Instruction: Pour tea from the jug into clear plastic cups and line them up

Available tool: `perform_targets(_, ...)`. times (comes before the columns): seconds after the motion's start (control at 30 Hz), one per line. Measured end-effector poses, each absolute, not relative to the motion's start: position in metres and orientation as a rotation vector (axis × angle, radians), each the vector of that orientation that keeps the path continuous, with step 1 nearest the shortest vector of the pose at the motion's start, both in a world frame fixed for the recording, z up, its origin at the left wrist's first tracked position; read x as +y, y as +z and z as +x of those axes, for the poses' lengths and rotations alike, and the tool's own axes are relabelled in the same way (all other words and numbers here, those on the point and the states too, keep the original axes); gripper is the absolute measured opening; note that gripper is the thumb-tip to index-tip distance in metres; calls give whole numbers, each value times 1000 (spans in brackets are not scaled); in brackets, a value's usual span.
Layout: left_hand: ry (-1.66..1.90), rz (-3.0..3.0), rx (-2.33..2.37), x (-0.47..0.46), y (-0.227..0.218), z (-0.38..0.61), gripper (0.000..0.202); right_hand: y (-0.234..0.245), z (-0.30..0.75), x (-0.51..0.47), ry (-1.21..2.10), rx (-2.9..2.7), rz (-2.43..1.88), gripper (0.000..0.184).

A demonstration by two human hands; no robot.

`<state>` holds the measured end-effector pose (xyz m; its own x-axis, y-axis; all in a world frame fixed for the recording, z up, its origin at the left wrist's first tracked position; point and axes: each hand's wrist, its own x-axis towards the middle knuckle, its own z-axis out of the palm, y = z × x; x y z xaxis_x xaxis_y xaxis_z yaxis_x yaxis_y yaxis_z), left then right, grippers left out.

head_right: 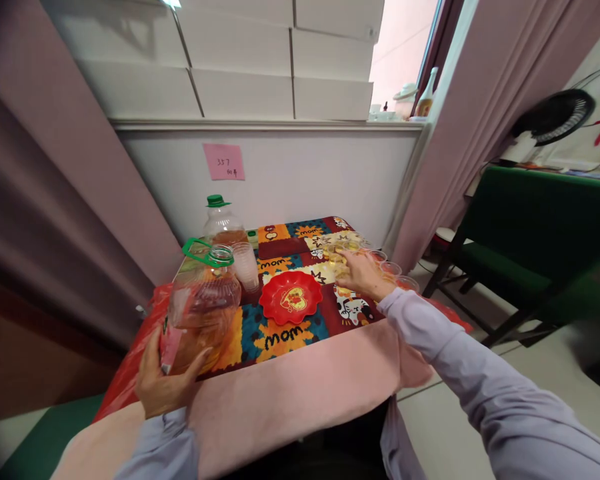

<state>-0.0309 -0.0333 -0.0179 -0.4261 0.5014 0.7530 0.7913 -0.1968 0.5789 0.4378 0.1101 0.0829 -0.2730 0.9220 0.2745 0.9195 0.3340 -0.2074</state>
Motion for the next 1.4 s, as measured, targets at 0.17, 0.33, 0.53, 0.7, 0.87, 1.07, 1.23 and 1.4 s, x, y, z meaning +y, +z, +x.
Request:
perform_targets(0.17, -1664, -1492, -1839, -32, -18, -31, 111, 57, 466, 113, -4, -2256, -1772, 77)
perform_targets(0.33, -1666, -1503, -1850, -32, -19, -33, 111, 42, 469, 119, 12, -2217, -1827, 73)
perform_targets(0.53, -1683, -1514, -1857, -33, -21, -34, 110, 40, 470, 119, 7, -2179, -1862, 70)
perform_targets(0.7, -1669, -1534, -1838, -34, -23, -35, 107, 34, 475, 117, -66, -2216, -1843, 65)
perform_targets(0.87, -1634, -1538, -1846, -38, -26, -37, 107, 36, 469, 121, -198, -2222, -1731, 60)
perform_targets(1.07, -1674, -1497, -1870, -41, -31, -37, 105, 91, 373, 127, -20, -2327, -1381, 34)
perform_targets(1.23, -1646, -1500, -1802, -41, -36, -39, 105, 140, 267, 134, 45, -2446, -1212, 29)
perform_targets(1.4, -1543, -1573, -1777, -43, -40, -47, 105, 158, 205, 155, 24, -2616, -1204, 40)
